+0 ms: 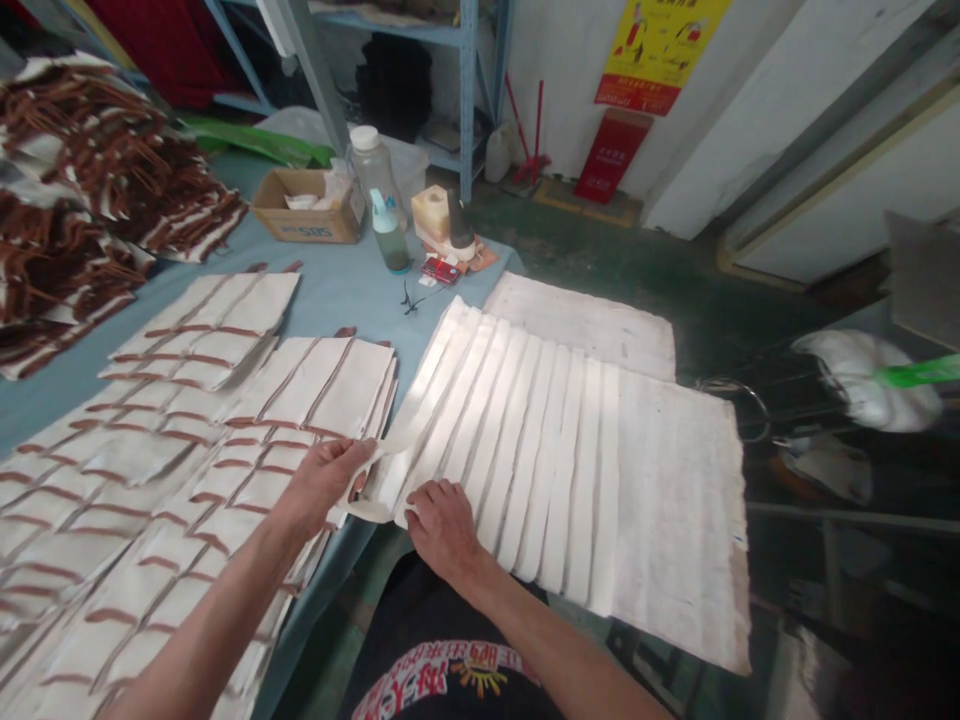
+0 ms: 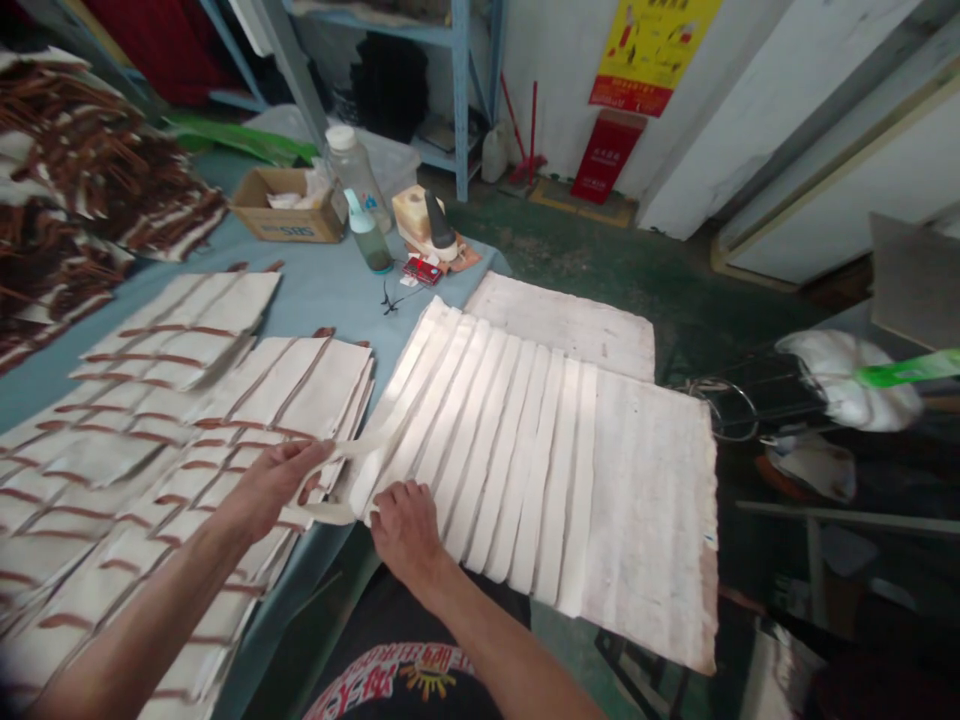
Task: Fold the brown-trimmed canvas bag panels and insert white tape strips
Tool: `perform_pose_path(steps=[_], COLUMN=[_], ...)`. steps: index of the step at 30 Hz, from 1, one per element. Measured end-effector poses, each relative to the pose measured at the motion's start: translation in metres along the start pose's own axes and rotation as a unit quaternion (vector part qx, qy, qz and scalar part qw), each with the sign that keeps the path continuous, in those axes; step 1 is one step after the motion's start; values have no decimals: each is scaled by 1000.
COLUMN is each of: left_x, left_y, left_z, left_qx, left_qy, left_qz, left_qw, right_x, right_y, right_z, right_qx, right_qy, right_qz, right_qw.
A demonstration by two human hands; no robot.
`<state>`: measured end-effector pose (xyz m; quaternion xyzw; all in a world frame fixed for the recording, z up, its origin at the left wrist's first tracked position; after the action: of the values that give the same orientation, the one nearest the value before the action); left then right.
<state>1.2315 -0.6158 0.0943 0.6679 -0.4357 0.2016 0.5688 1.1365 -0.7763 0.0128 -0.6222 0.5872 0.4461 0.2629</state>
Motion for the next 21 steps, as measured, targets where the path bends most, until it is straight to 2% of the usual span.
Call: perform_pose_path(steps=[4, 8, 12, 16, 21], left_x=[27, 41, 47, 60, 89], left_y=[1, 16, 34, 41, 31], left_z=[-1, -1, 0, 9, 21], left_qx=[-1, 17, 42, 39, 23], left_qy=[-16, -19, -18, -10, 2], left_qz=[6, 7, 1, 3, 26], left_qw=[1000, 1000, 999, 999, 999], right_x=[23, 39, 33, 22, 18], right_y=[-16, -38, -51, -63, -83], right_z=[-8, -6, -1, 8, 13], right_qx=[46, 36, 7, -8, 6], right_qy=[-143, -310, -435, -515, -561], right_qz=[114, 197, 223, 232, 236], right_qw=[982, 929, 872, 825, 793])
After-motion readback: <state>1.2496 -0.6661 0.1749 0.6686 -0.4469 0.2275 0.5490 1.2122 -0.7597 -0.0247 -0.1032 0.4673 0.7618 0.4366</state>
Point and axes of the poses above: each hand's wrist, its own y-axis away from the middle knuckle, its own z-axis out of the palm, x = y × z, the point moved 7 cm from there along -y, towards the middle knuckle, and after that the axes turned 3 degrees about -y, right-handed, at the moved point
